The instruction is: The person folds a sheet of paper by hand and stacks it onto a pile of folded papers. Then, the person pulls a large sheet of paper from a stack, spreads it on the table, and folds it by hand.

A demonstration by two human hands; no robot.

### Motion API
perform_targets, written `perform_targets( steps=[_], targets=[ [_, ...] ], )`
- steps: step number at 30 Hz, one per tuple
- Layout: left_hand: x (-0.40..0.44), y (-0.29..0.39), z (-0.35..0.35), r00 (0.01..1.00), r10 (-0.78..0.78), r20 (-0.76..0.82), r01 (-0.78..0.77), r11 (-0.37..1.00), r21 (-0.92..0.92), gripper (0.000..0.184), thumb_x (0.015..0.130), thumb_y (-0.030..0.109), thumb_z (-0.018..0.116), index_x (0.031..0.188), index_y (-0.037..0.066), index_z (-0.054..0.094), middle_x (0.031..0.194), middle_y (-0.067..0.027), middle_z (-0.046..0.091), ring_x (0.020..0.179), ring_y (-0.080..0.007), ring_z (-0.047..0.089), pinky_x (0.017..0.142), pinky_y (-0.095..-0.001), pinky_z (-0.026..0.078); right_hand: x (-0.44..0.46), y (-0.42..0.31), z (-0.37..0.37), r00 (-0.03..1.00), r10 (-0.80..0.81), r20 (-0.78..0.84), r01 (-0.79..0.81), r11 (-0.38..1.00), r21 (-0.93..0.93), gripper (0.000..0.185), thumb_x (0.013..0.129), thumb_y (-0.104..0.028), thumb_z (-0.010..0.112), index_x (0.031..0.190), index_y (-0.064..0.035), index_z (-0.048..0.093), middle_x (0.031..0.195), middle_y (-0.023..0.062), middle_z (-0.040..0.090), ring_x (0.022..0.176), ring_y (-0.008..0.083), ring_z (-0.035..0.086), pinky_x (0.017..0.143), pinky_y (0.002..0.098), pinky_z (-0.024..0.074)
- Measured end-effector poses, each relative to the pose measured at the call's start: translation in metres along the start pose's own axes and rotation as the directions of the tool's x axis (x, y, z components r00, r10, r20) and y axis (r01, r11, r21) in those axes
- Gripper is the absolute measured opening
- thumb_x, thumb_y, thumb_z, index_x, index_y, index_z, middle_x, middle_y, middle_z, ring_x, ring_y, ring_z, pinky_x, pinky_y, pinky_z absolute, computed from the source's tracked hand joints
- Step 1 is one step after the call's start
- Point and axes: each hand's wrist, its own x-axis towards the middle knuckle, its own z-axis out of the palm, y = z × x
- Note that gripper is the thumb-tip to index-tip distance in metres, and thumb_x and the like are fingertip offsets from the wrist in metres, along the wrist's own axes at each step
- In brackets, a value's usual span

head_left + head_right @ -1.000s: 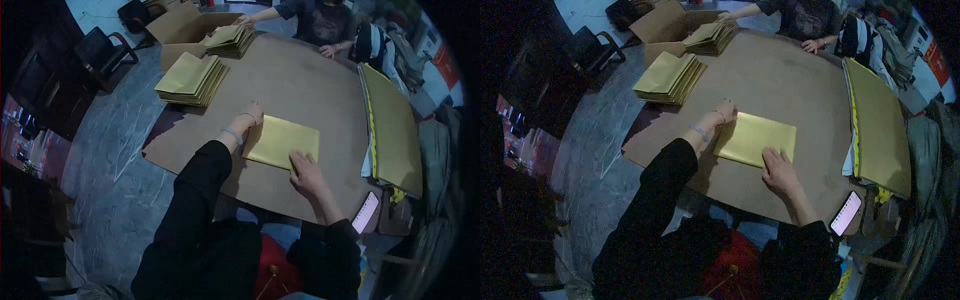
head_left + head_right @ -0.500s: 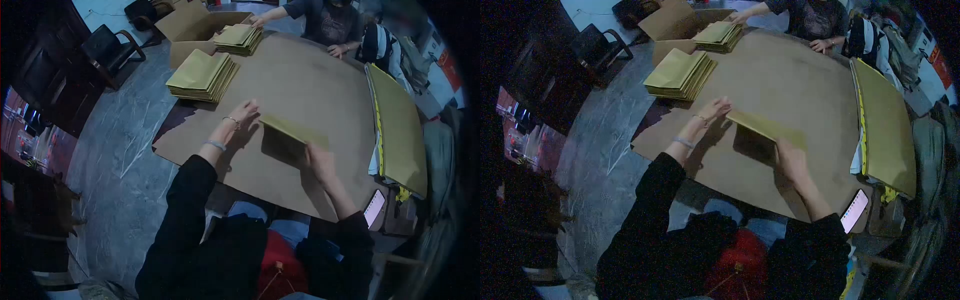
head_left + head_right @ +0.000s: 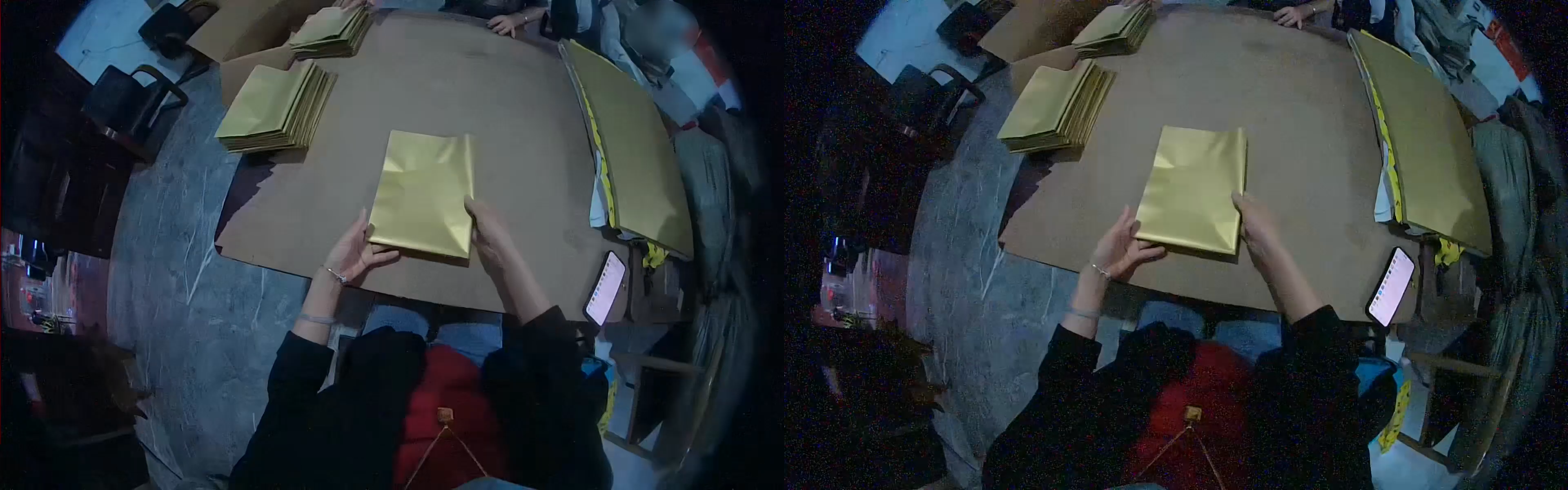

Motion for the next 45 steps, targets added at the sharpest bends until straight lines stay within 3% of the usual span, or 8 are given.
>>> perform_targets(
  steps=[9, 19, 29, 31, 36, 41, 42, 45],
  targets=[
    [0.01, -0.01, -0.007, 0.984, 0.04, -0.174, 0.021, 0.942, 0.334, 0.034, 0.091, 0.008, 0.054, 0.123, 0.003, 0.044, 0.114, -0.0083, 0.058, 0.099, -0.0196, 0.06, 0.082, -0.0341, 0.054, 0.011, 0.015, -0.01, 0.99, -0.032, 0.137, 0.013, 0.99, 0.137, 0.027, 0.094, -0.018, 0.042, 0.11, 0.0031, 0.046, 0.104, 0.012, 0.054, 0.094, 0.0177, 0.058, 0.079, 0.0297, 0.0534],
    [-0.001, 0.014, 0.0, 0.959, 0.242, -0.151, -0.129, 0.841, 0.525, 0.035, 0.092, 0.016, 0.053, 0.122, -0.001, 0.047, 0.109, -0.0077, 0.057, 0.092, -0.0135, 0.059, 0.077, -0.0244, 0.054, -0.005, 0.012, -0.013, 0.985, -0.073, 0.153, 0.078, 0.997, -0.029, 0.05, 0.096, -0.03, 0.046, 0.13, 0.0054, 0.038, 0.122, 0.0177, 0.052, 0.108, 0.0218, 0.055, 0.092, 0.0325, 0.0453],
    [-0.024, 0.209, -0.016, 0.788, 0.614, -0.05, -0.437, 0.614, 0.658, 0.035, 0.09, 0.009, 0.053, 0.123, 0.0, 0.045, 0.115, -0.0094, 0.055, 0.102, -0.0159, 0.058, 0.084, -0.0258, 0.051, -0.015, 0.055, -0.044, 0.939, -0.315, 0.139, 0.313, 0.949, 0.039, 0.03, 0.098, -0.016, 0.042, 0.118, 0.0042, 0.047, 0.112, 0.0162, 0.057, 0.101, 0.0209, 0.058, 0.089, 0.0297, 0.0472],
    [-0.018, 0.255, -0.04, 0.818, 0.571, -0.067, -0.377, 0.621, 0.687, 0.039, 0.09, 0.013, 0.057, 0.124, -0.001, 0.043, 0.116, -0.0104, 0.055, 0.1, -0.0175, 0.058, 0.084, -0.0294, 0.052, -0.019, 0.061, -0.039, 0.908, -0.398, 0.131, 0.419, 0.859, -0.293, 0.025, 0.098, -0.013, 0.041, 0.111, 0.0045, 0.054, 0.107, 0.0125, 0.06, 0.096, 0.0171, 0.059, 0.086, 0.0293, 0.0465],
    [-0.001, 0.312, -0.096, 0.845, 0.509, -0.165, -0.281, 0.685, 0.672, 0.032, 0.09, 0.003, 0.049, 0.122, -0.003, 0.044, 0.112, -0.012, 0.055, 0.093, -0.0199, 0.061, 0.079, -0.0279, 0.055, -0.022, 0.052, -0.032, 0.915, -0.376, 0.144, 0.402, 0.856, -0.325, 0.022, 0.097, -0.009, 0.041, 0.108, 0.0027, 0.057, 0.098, 0.0104, 0.063, 0.093, 0.0166, 0.06, 0.085, 0.0283, 0.0467],
    [0.023, 0.319, -0.139, 0.652, 0.59, -0.475, 0.236, 0.438, 0.868, 0.031, 0.086, 0.004, 0.06, 0.114, -0.007, 0.054, 0.09, -0.0115, 0.062, 0.075, -0.0182, 0.06, 0.06, -0.0306, 0.052, -0.023, 0.055, -0.03, 0.911, -0.389, 0.135, 0.412, 0.863, -0.293, 0.021, 0.096, -0.007, 0.042, 0.107, 0.0038, 0.057, 0.097, 0.0117, 0.063, 0.091, 0.0169, 0.062, 0.082, 0.0309, 0.0498],
    [0.025, 0.313, -0.133, 0.558, 0.666, -0.494, 0.261, 0.425, 0.867, 0.031, 0.083, 0.002, 0.063, 0.112, -0.007, 0.057, 0.086, -0.0113, 0.063, 0.071, -0.0176, 0.06, 0.055, -0.0308, 0.048, -0.027, 0.048, -0.028, 0.897, -0.417, 0.151, 0.442, 0.815, -0.374, 0.02, 0.096, -0.005, 0.042, 0.106, 0.0035, 0.057, 0.096, 0.0114, 0.063, 0.09, 0.017, 0.062, 0.082, 0.0309, 0.05],
    [0.045, 0.331, -0.192, 0.61, 0.64, -0.467, 0.084, 0.534, 0.841, 0.029, 0.08, 0.002, 0.063, 0.107, -0.006, 0.06, 0.077, -0.0094, 0.063, 0.052, -0.0143, 0.055, 0.044, -0.0274, 0.044, -0.015, 0.062, -0.036, 0.877, -0.448, 0.176, 0.48, 0.793, -0.375, 0.02, 0.095, -0.005, 0.041, 0.105, 0.0025, 0.058, 0.097, 0.011, 0.063, 0.091, 0.0166, 0.062, 0.082, 0.0296, 0.0499]
  ],
)
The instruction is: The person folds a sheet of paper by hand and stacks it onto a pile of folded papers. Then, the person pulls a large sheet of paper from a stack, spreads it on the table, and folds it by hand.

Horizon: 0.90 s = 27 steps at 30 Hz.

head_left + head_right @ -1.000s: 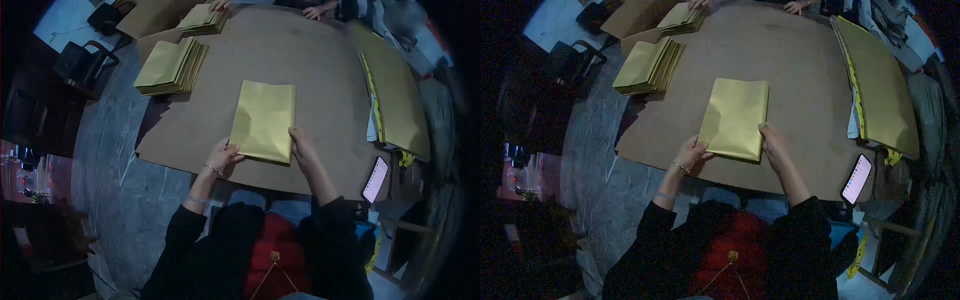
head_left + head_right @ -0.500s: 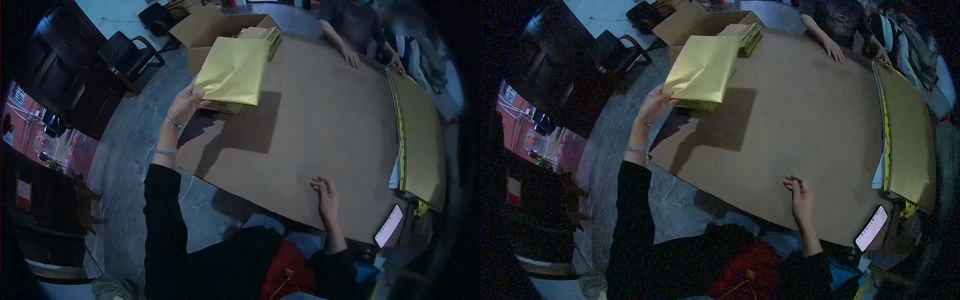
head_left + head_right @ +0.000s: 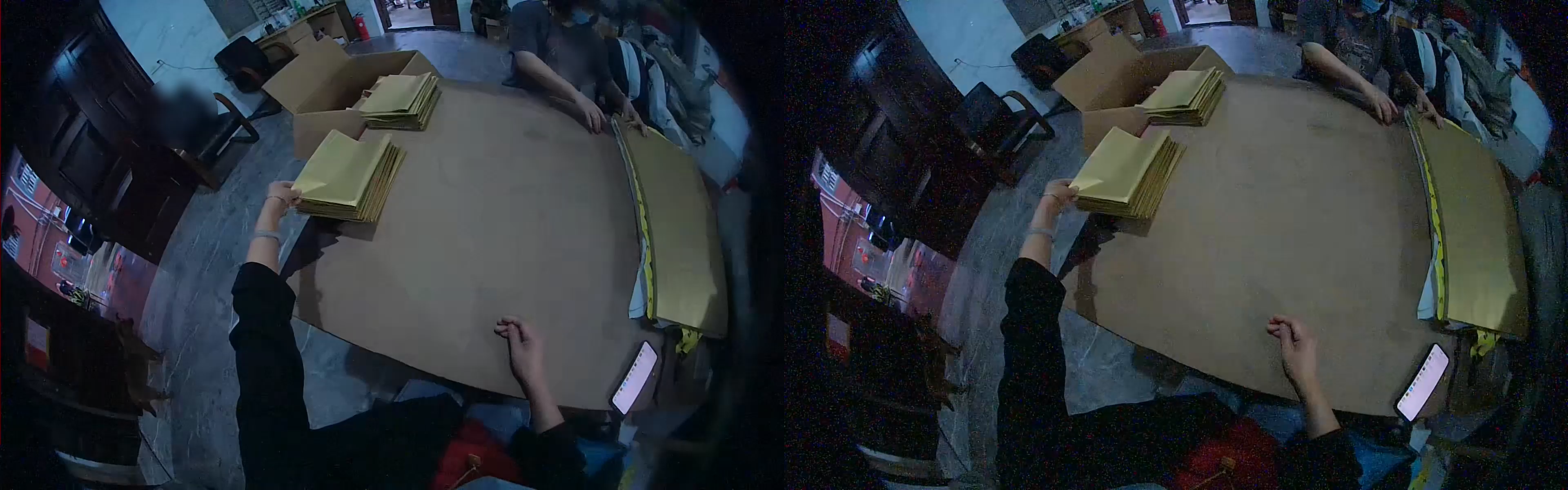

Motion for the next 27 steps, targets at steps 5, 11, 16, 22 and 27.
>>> perform_targets(
  steps=[5, 11, 16, 22, 27],
  targets=[
    [-0.044, 0.031, 0.011, 0.982, -0.021, -0.186, 0.014, 0.999, -0.038, 0.017, 0.077, -0.007, 0.059, 0.092, -0.004, 0.065, 0.068, -0.0067, 0.061, 0.049, -0.0137, 0.054, 0.042, -0.0254, 0.042, 0.0, -0.002, 0.001, 1.0, 0.027, -0.01, -0.026, 0.999, 0.026, 0.019, 0.095, -0.004, 0.042, 0.104, 0.0049, 0.057, 0.097, 0.0118, 0.063, 0.089, 0.0168, 0.063, 0.081, 0.0295, 0.0501],
    [-0.02, 0.014, 0.002, 0.982, -0.002, -0.188, 0.012, 0.999, 0.052, 0.023, 0.078, -0.005, 0.058, 0.1, 0.0, 0.066, 0.067, -0.0061, 0.063, 0.046, -0.0115, 0.053, 0.038, -0.0254, 0.039, 0.0, -0.001, -0.001, 0.999, 0.042, 0.011, -0.041, 0.998, -0.05, 0.019, 0.094, -0.002, 0.044, 0.105, 0.0042, 0.058, 0.098, 0.0128, 0.063, 0.09, 0.0183, 0.063, 0.081, 0.0301, 0.0504],
    [-0.018, 0.017, 0.004, 0.97, 0.053, -0.236, -0.005, 0.98, 0.201, 0.031, 0.079, 0.005, 0.064, 0.11, 0.003, 0.063, 0.069, -0.0061, 0.065, 0.044, -0.0106, 0.052, 0.038, -0.0255, 0.04, 0.002, 0.016, 0.002, 1.0, -0.005, -0.019, 0.006, 0.998, 0.059, 0.019, 0.094, -0.002, 0.043, 0.105, 0.004, 0.057, 0.099, 0.0131, 0.063, 0.09, 0.0188, 0.063, 0.08, 0.03, 0.0502],
    [-0.057, 0.03, 0.024, 0.711, 0.459, -0.533, 0.084, 0.697, 0.712, 0.047, 0.074, 0.013, 0.066, 0.12, 0.004, 0.055, 0.12, -0.0194, 0.054, 0.11, -0.035, 0.051, 0.09, -0.0448, 0.043, 0.0, 0.003, 0.001, 0.999, 0.029, -0.017, -0.029, 0.999, 0.023, 0.019, 0.094, -0.003, 0.043, 0.105, 0.0039, 0.058, 0.099, 0.0128, 0.063, 0.09, 0.0186, 0.063, 0.08, 0.0302, 0.0501],
    [-0.111, 0.053, 0.087, 0.333, 0.928, -0.164, -0.387, 0.294, 0.874, 0.063, 0.078, 0.011, 0.061, 0.135, 0.007, 0.035, 0.14, -0.0163, 0.035, 0.128, -0.0357, 0.034, 0.101, -0.0448, 0.033, 0.0, -0.006, 0.001, 1.0, 0.026, -0.01, -0.026, 1.0, -0.01, 0.019, 0.094, -0.005, 0.044, 0.103, 0.0042, 0.058, 0.094, 0.0126, 0.064, 0.086, 0.0179, 0.063, 0.08, 0.0298, 0.0501]
  ],
)
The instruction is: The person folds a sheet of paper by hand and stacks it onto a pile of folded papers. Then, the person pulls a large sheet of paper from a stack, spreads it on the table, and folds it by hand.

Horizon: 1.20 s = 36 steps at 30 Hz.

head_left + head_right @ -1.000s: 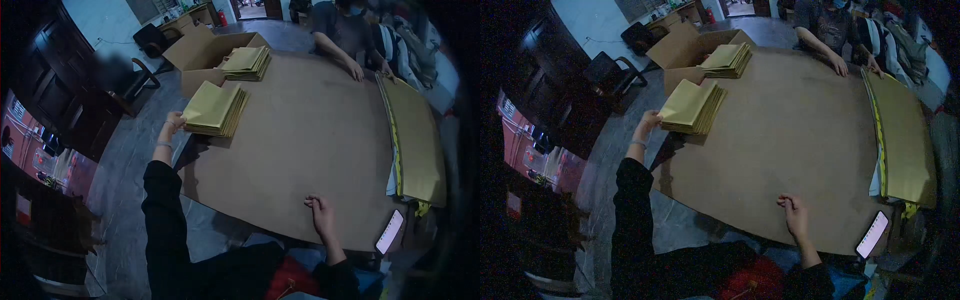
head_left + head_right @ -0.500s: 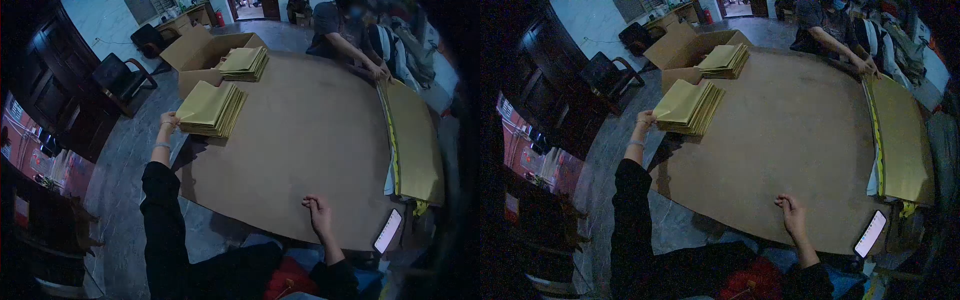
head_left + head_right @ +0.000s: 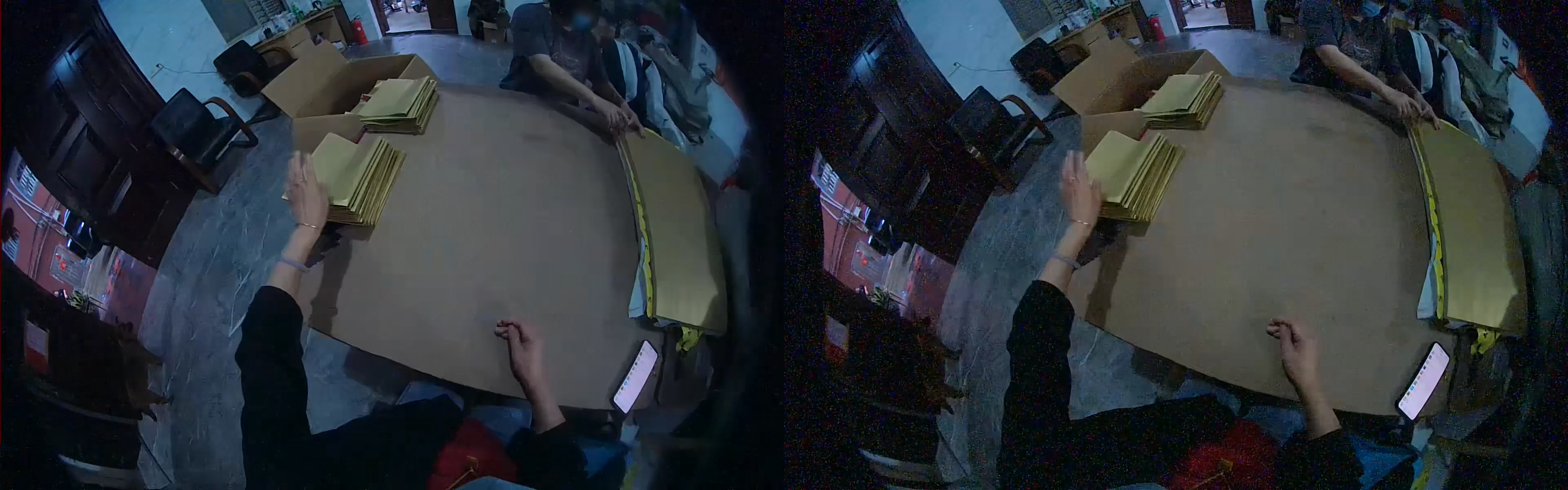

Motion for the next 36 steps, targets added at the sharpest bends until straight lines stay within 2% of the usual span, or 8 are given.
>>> perform_targets(
  steps=[2, 4, 7, 9, 12, 25, 31, 36],
  targets=[
    [-0.016, 0.039, 0.013, 0.932, 0.191, 0.307, -0.159, 0.979, -0.127, 0.069, 0.079, 0.015, 0.062, 0.14, 0.008, 0.029, 0.145, -0.0138, 0.027, 0.132, -0.0343, 0.028, 0.105, -0.0445, 0.029, -0.001, 0.005, 0.003, 0.999, -0.028, -0.015, 0.029, 0.997, 0.067, 0.019, 0.095, -0.006, 0.044, 0.103, 0.0035, 0.058, 0.094, 0.0125, 0.064, 0.086, 0.0174, 0.063, 0.079, 0.0297, 0.0502],
    [-0.032, 0.086, 0.004, 0.771, 0.487, 0.41, -0.377, 0.868, -0.322, 0.071, 0.082, 0.025, 0.06, 0.142, 0.01, 0.024, 0.149, -0.0118, 0.02, 0.136, -0.0329, 0.021, 0.108, -0.0441, 0.025, -0.001, 0.005, 0.001, 0.999, -0.034, -0.007, 0.034, 0.999, 0.022, 0.019, 0.095, -0.007, 0.044, 0.103, 0.0026, 0.058, 0.093, 0.0127, 0.064, 0.087, 0.0168, 0.063, 0.08, 0.0294, 0.0496],
    [-0.07, 0.143, 0.027, 0.68, 0.488, 0.547, -0.242, 0.854, -0.46, 0.068, 0.088, 0.042, 0.05, 0.143, 0.011, 0.024, 0.15, -0.013, 0.016, 0.137, -0.0331, 0.018, 0.11, -0.0455, 0.02, -0.001, 0.015, 0.001, 0.999, -0.044, -0.013, 0.045, 0.997, 0.055, 0.02, 0.096, -0.007, 0.043, 0.104, 0.002, 0.058, 0.097, 0.012, 0.062, 0.09, 0.017, 0.062, 0.081, 0.029, 0.0486],
    [-0.083, 0.169, 0.041, 0.633, 0.301, 0.713, 0.164, 0.848, -0.504, 0.07, 0.089, 0.055, 0.038, 0.143, 0.013, 0.024, 0.15, -0.0146, 0.013, 0.137, -0.0339, 0.017, 0.11, -0.0475, 0.017, -0.005, -0.009, -0.001, 0.999, 0.024, 0.026, -0.026, 0.998, 0.058, 0.02, 0.095, -0.007, 0.043, 0.105, 0.0022, 0.057, 0.101, 0.0121, 0.062, 0.091, 0.0174, 0.062, 0.082, 0.0295, 0.0485],
    [-0.09, 0.186, 0.052, 0.636, 0.228, 0.737, 0.037, 0.945, -0.324, 0.072, 0.089, 0.06, 0.033, 0.143, 0.013, 0.025, 0.15, -0.0162, 0.014, 0.137, -0.0348, 0.015, 0.11, -0.0491, 0.014, -0.004, -0.008, 0.0, 0.999, 0.033, -0.001, -0.033, 0.999, 0.02, 0.02, 0.095, -0.006, 0.044, 0.106, 0.0025, 0.057, 0.1, 0.0127, 0.063, 0.092, 0.0176, 0.062, 0.083, 0.0299, 0.0489],
    [-0.087, 0.189, 0.041, 0.632, 0.199, 0.749, 0.02, 0.962, -0.272, 0.069, 0.09, 0.055, 0.035, 0.143, 0.013, 0.026, 0.149, -0.0133, 0.02, 0.138, -0.034, 0.015, 0.112, -0.0472, 0.013, 0.0, 0.003, -0.004, 0.997, -0.022, 0.074, 0.023, 1.0, -0.016, 0.021, 0.096, -0.009, 0.044, 0.107, 0.0024, 0.058, 0.098, 0.0101, 0.063, 0.091, 0.0157, 0.062, 0.084, 0.0285, 0.0498],
    [-0.091, 0.186, 0.057, 0.636, 0.221, 0.739, -0.046, 0.967, -0.25, 0.066, 0.091, 0.057, 0.031, 0.144, 0.018, 0.024, 0.15, -0.0105, 0.019, 0.139, -0.0309, 0.014, 0.112, -0.0468, 0.012, -0.023, 0.004, -0.024, 0.987, -0.058, -0.149, 0.068, 0.995, 0.068, 0.021, 0.094, -0.01, 0.048, 0.108, 0.0011, 0.059, 0.101, 0.0116, 0.063, 0.092, 0.0171, 0.063, 0.079, 0.0269, 0.0502],
    [-0.089, 0.185, 0.055, 0.609, 0.185, 0.772, -0.014, 0.975, -0.223, 0.066, 0.091, 0.06, 0.027, 0.145, 0.021, 0.022, 0.151, -0.0074, 0.017, 0.139, -0.0289, 0.014, 0.112, -0.0462, 0.012, -0.073, 0.007, -0.059, 0.874, -0.238, -0.424, 0.129, 0.954, -0.27, 0.018, 0.09, -0.011, 0.055, 0.105, -0.003, 0.061, 0.089, 0.0087, 0.065, 0.077, 0.0154, 0.061, 0.065, 0.0256, 0.0483]
  ],
)
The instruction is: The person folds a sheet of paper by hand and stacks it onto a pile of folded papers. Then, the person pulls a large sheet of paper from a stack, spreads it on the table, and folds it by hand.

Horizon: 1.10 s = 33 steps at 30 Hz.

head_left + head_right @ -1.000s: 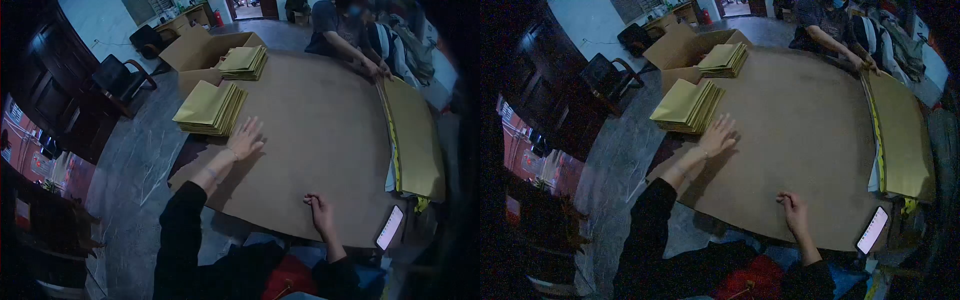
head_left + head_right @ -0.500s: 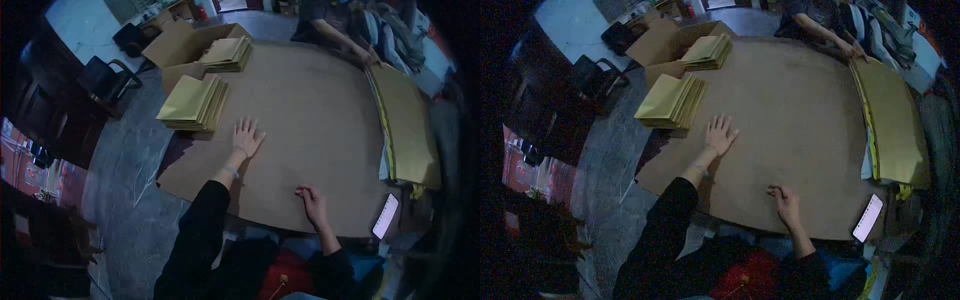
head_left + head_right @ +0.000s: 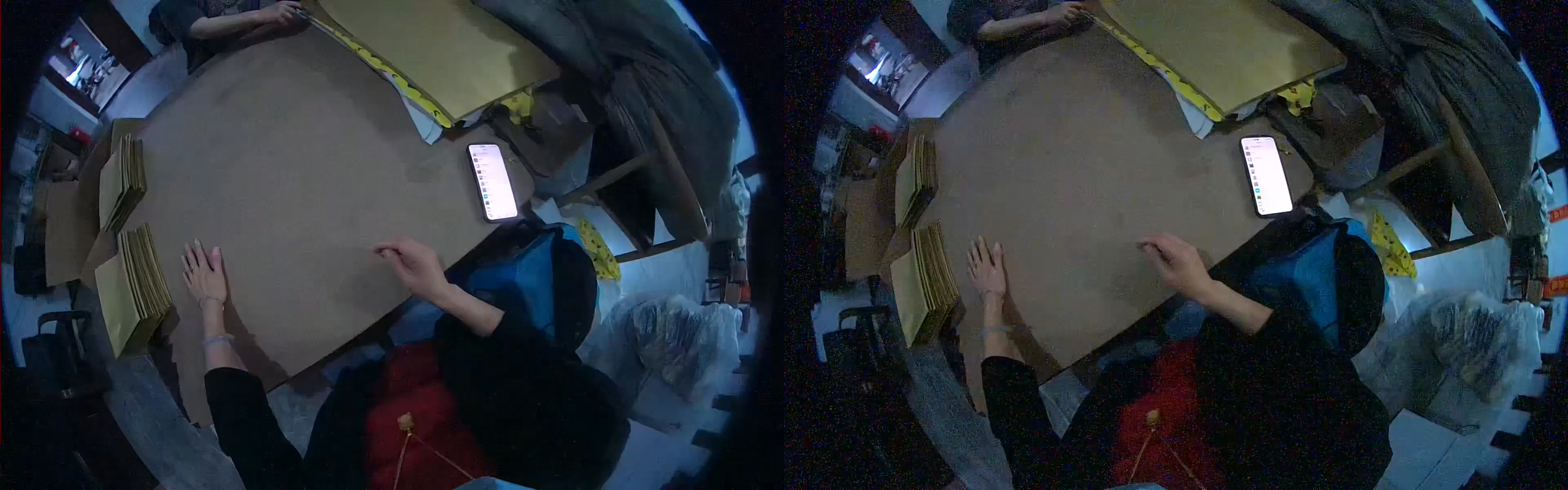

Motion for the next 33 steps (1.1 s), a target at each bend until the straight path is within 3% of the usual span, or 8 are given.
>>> perform_targets(
  steps=[4, 8, 9, 10, 17, 22, 26, 33],
  targets=[
    [0.005, -0.009, 0.011, 0.999, 0.027, -0.04, -0.026, 0.999, 0.029, 0.064, 0.092, 0.059, 0.027, 0.145, 0.023, 0.022, 0.151, -0.0069, 0.016, 0.139, -0.0286, 0.013, 0.112, -0.0478, 0.013, -0.023, 0.003, -0.046, 0.964, -0.04, -0.263, 0.01, 0.993, -0.116, 0.018, 0.086, -0.001, 0.056, 0.103, -0.0031, 0.061, 0.092, 0.0084, 0.062, 0.073, 0.0188, 0.059, 0.065, 0.0272, 0.0478],
    [0.008, -0.013, 0.016, 1.0, 0.004, -0.021, -0.003, 0.997, 0.071, 0.064, 0.092, 0.058, 0.028, 0.145, 0.023, 0.021, 0.151, -0.0064, 0.016, 0.139, -0.0281, 0.013, 0.112, -0.0478, 0.013, -0.028, 0.028, -0.113, 0.806, -0.111, -0.581, -0.133, 0.923, -0.361, 0.017, 0.087, -0.001, 0.054, 0.104, -0.0004, 0.06, 0.095, 0.0112, 0.056, 0.085, 0.0167, 0.055, 0.072, 0.027, 0.0454],
    [0.009, -0.014, 0.016, 1.0, 0.003, -0.02, -0.001, 0.998, 0.068, 0.064, 0.092, 0.058, 0.028, 0.145, 0.023, 0.021, 0.151, -0.0064, 0.016, 0.139, -0.0281, 0.013, 0.112, -0.0478, 0.013, -0.025, 0.016, -0.128, 0.76, 0.052, -0.647, -0.266, 0.934, -0.237, 0.018, 0.091, -0.005, 0.053, 0.108, 0.0003, 0.057, 0.1, 0.0102, 0.055, 0.088, 0.0155, 0.054, 0.075, 0.0269, 0.0442],
    [0.01, -0.016, 0.017, 1.0, -0.001, -0.014, 0.002, 0.997, 0.079, 0.064, 0.092, 0.059, 0.028, 0.145, 0.023, 0.02, 0.152, -0.0061, 0.016, 0.139, -0.0279, 0.013, 0.112, -0.0477, 0.013, -0.025, 0.046, -0.149, 0.722, 0.073, -0.688, -0.179, 0.98, -0.084, 0.022, 0.093, -0.01, 0.052, 0.112, 0.0001, 0.056, 0.104, 0.0087, 0.053, 0.089, 0.0158, 0.053, 0.077, 0.0277, 0.0441],
    [0.005, -0.005, 0.007, 0.998, -0.052, 0.042, 0.048, 0.995, 0.083, 0.064, 0.092, 0.059, 0.025, 0.146, 0.023, 0.018, 0.152, -0.0046, 0.015, 0.14, -0.0275, 0.011, 0.112, -0.0459, 0.011, -0.02, 0.089, -0.213, 0.742, 0.204, -0.638, -0.416, 0.887, -0.2, 0.029, 0.092, -0.018, 0.054, 0.116, -0.0008, 0.054, 0.108, 0.0114, 0.054, 0.096, 0.0186, 0.055, 0.082, 0.031, 0.0455],
    [0.004, -0.006, 0.006, 0.998, -0.045, 0.042, 0.042, 0.996, 0.083, 0.064, 0.093, 0.058, 0.025, 0.146, 0.023, 0.018, 0.152, -0.0043, 0.014, 0.14, -0.0267, 0.011, 0.112, -0.0452, 0.011, -0.018, 0.084, -0.182, 0.692, 0.413, -0.592, -0.552, 0.831, -0.066, 0.051, 0.09, -0.028, 0.057, 0.13, -0.001, 0.042, 0.122, 0.0193, 0.05, 0.105, 0.0281, 0.054, 0.088, 0.0385, 0.0448],
    [0.006, -0.005, 0.006, 0.998, -0.051, 0.048, 0.047, 0.995, 0.088, 0.064, 0.093, 0.058, 0.025, 0.146, 0.023, 0.016, 0.152, -0.0034, 0.013, 0.14, -0.026, 0.011, 0.112, -0.0455, 0.012, -0.012, 0.066, -0.153, 0.764, 0.353, -0.54, -0.618, 0.64, -0.457, 0.092, 0.077, -0.044, 0.068, 0.142, -0.0027, 0.017, 0.134, 0.0242, 0.038, 0.122, 0.0407, 0.036, 0.102, 0.05, 0.0282],
    [0.009, -0.019, 0.021, 1.0, -0.009, -0.012, 0.01, 0.998, 0.067, 0.063, 0.093, 0.056, 0.027, 0.146, 0.023, 0.017, 0.152, -0.0044, 0.014, 0.139, -0.0278, 0.013, 0.111, -0.0487, 0.015, -0.003, 0.047, -0.131, 0.776, 0.356, -0.521, -0.626, 0.531, -0.571, 0.104, 0.071, -0.038, 0.074, 0.144, -0.0038, 0.008, 0.138, 0.0235, 0.029, 0.126, 0.0412, 0.028, 0.103, 0.0551, 0.02]
  ],
)
